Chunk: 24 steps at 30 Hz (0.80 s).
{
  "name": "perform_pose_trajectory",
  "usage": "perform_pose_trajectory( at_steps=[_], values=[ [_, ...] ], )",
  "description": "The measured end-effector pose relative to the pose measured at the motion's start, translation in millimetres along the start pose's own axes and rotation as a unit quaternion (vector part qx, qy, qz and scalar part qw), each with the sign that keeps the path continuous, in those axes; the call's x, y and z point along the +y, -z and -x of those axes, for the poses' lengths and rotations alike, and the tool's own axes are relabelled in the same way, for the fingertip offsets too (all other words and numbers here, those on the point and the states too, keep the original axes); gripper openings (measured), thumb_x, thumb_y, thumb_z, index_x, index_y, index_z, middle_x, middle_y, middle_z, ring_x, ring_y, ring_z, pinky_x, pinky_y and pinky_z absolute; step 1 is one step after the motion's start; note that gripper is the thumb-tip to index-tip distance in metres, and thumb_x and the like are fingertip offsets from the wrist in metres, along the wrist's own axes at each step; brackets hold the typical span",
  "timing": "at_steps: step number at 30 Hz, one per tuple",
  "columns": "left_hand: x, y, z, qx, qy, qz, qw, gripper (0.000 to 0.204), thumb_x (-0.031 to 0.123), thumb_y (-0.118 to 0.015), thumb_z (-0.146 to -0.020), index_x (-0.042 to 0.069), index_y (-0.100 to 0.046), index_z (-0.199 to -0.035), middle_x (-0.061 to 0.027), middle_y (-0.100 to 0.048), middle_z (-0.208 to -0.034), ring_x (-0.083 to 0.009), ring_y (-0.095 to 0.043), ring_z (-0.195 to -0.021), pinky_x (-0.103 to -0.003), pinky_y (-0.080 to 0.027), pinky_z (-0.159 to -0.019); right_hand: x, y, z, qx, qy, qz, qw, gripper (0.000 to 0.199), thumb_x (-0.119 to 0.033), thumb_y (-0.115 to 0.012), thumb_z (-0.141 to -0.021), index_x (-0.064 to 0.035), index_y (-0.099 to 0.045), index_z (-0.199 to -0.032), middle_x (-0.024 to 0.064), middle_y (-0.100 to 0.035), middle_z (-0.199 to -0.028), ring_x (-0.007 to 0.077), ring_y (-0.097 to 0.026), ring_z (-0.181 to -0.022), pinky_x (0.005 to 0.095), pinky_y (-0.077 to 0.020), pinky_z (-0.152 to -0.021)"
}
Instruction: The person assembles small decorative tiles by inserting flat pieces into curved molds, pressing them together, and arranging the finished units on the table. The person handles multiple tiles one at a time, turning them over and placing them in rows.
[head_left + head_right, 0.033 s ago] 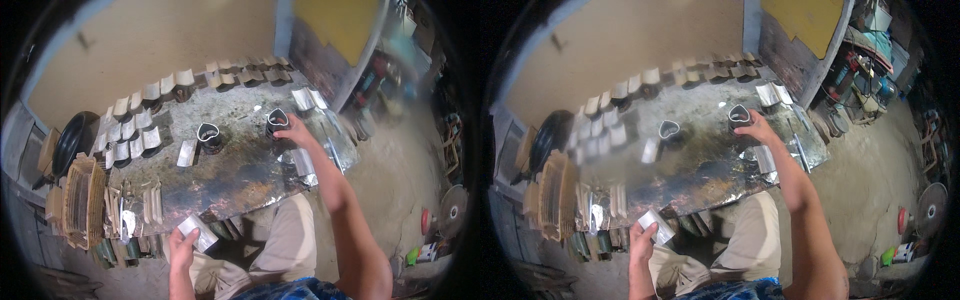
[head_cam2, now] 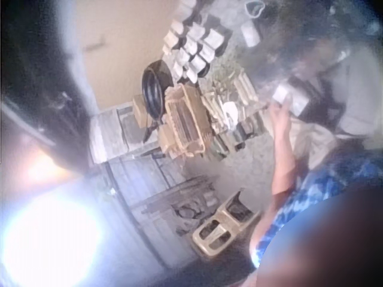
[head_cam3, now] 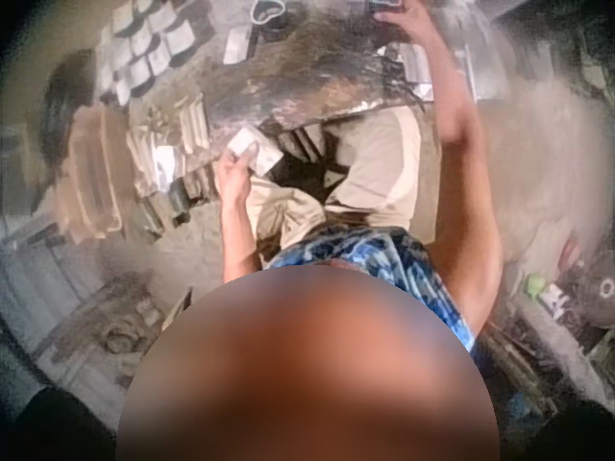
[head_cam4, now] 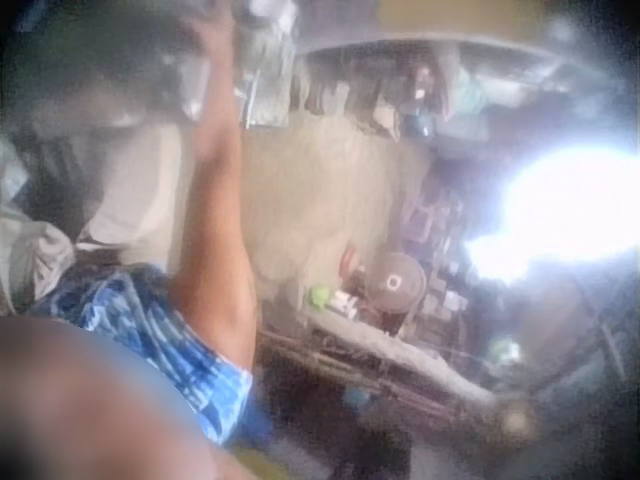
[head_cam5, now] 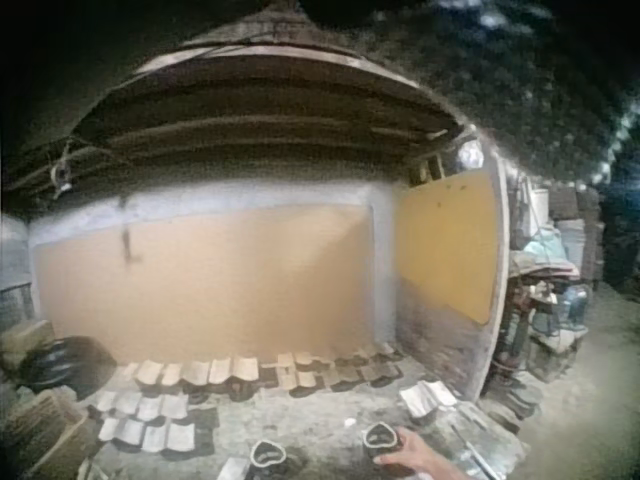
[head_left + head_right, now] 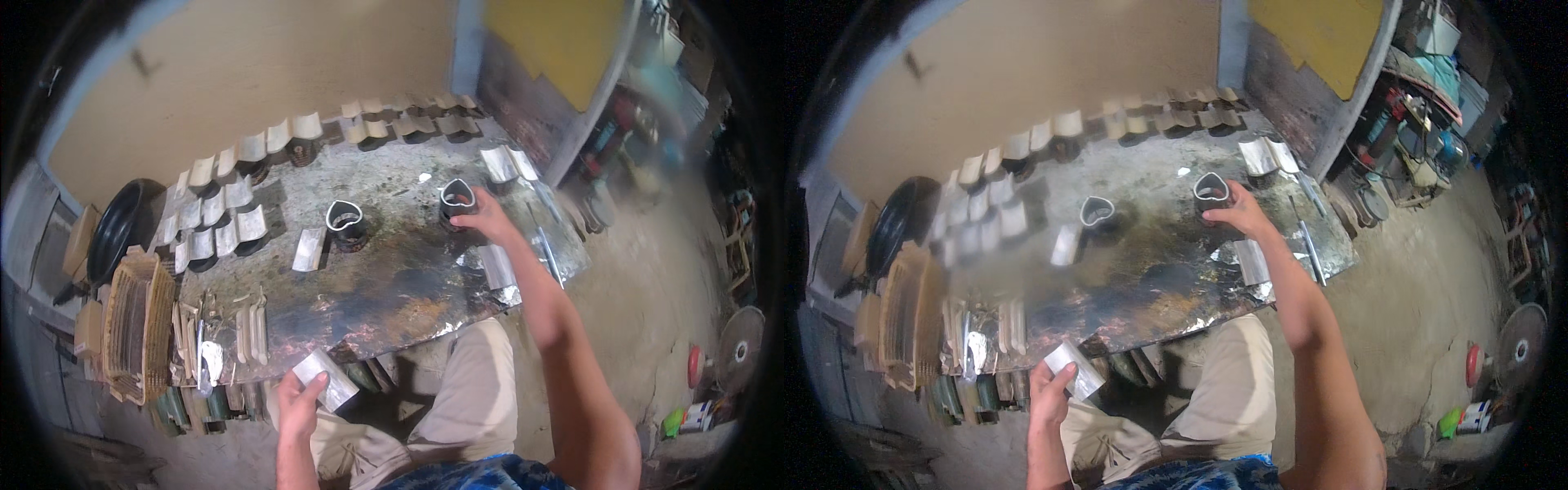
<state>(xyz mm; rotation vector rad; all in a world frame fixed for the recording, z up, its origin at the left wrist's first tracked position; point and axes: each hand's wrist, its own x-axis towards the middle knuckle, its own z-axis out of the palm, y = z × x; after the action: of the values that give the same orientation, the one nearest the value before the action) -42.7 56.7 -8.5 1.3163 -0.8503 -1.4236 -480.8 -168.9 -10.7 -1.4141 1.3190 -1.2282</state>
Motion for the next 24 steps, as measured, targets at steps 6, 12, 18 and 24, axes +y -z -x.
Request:
perform_pose_trajectory(
  at_steps=[6,12,18,24],
  values=[
    [1.2,8.8,0.8,-0.010,-0.011,-0.035,0.999,0.039,0.002,-0.071,-0.085,-0.002,-0.059,-0.122,-0.0068,-0.068,-0.110,-0.0147,-0.063,-0.099,-0.031,-0.049,-0.090,-34.3,-49.5,55.5,-0.043,0.023,-0.074,0.996,0.080,-0.001,-0.086,-0.067,0.0015,-0.045,-0.136,0.0111,-0.057,-0.130,0.0190,-0.057,-0.117,0.0327,-0.0500,-0.096],
    [17.4,19.4,-0.7,-0.014,-0.021,-0.072,0.997,0.039,0.001,-0.073,-0.085,-0.001,-0.059,-0.121,-0.0048,-0.069,-0.108,-0.0118,-0.063,-0.099,-0.029,-0.050,-0.089,-57.0,-142.1,123.8,-0.164,0.041,-0.050,0.984,0.080,-0.007,-0.088,-0.067,0.0000,-0.048,-0.135,0.0082,-0.058,-0.129,0.0166,-0.055,-0.120,0.0338,-0.0416,-0.105],
    [34.8,23.6,-7.8,-0.022,-0.034,-0.025,0.999,0.043,0.005,-0.076,-0.084,-0.001,-0.058,-0.122,-0.0057,-0.069,-0.107,-0.0123,-0.064,-0.097,-0.030,-0.051,-0.087,-54.2,-191.0,148.1,-0.186,0.024,-0.063,0.980,0.082,-0.008,-0.089,-0.066,0.0016,-0.047,-0.136,0.0088,-0.060,-0.125,0.0164,-0.057,-0.116,0.0324,-0.0443,-0.102],
    [39.6,19.7,-13.8,-0.037,-0.053,-0.033,0.997,0.038,0.006,-0.076,-0.085,-0.001,-0.058,-0.118,-0.0048,-0.069,-0.106,-0.0102,-0.063,-0.097,-0.029,-0.052,-0.086,-41.7,-192.0,148.5,-0.210,0.007,-0.051,0.976,0.082,-0.007,-0.089,-0.066,0.0007,-0.046,-0.136,0.0088,-0.061,-0.123,0.0161,-0.058,-0.114,0.0322,-0.0448,-0.100]
  ],
)
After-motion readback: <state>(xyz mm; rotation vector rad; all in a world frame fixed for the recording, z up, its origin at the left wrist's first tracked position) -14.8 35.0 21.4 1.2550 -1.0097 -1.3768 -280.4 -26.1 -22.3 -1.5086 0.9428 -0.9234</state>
